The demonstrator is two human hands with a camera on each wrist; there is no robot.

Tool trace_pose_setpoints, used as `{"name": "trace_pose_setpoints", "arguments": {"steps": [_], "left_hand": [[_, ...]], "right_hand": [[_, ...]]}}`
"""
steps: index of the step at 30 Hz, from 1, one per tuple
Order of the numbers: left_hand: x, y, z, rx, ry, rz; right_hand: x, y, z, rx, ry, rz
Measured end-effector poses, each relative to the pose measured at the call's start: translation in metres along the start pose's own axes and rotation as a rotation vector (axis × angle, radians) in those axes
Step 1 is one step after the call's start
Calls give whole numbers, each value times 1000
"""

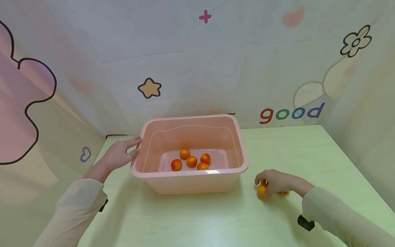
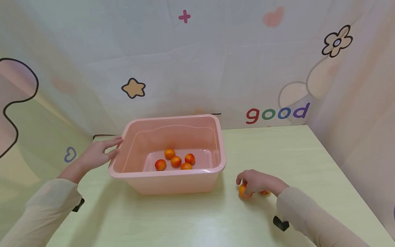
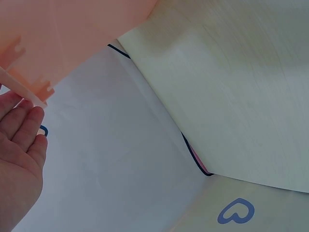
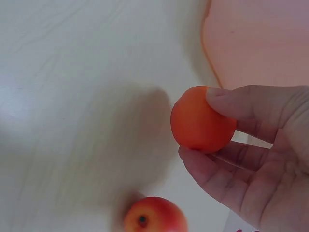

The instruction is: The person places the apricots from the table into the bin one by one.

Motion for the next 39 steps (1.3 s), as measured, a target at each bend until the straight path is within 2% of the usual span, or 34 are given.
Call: {"name": "trace_pose_setpoints", "arguments": {"steps": [7,16,28,39], "left_hand": [[0,1,1,-15,4,0],[0,0,-2,-10,10,0],[2,0,-2,6,-2,-1],[2,-1,-3,1,6,-5]], "right_hand": [[0,21,-16,-8,18,5],[-4,61,-39,-63,108,70],[-12,105,-66,-127,121,146],[-16,139,-99,-189,162,217]]}}
Point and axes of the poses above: each hand's wrist, its own x-axis towards the middle knuckle, its own y-axis out of the back of the hand, z = x × y, the point moved 10 cm from there along x, towards the middle knuckle, and after that the axes turned 3 degrees about -z, right-handed, at the moved point
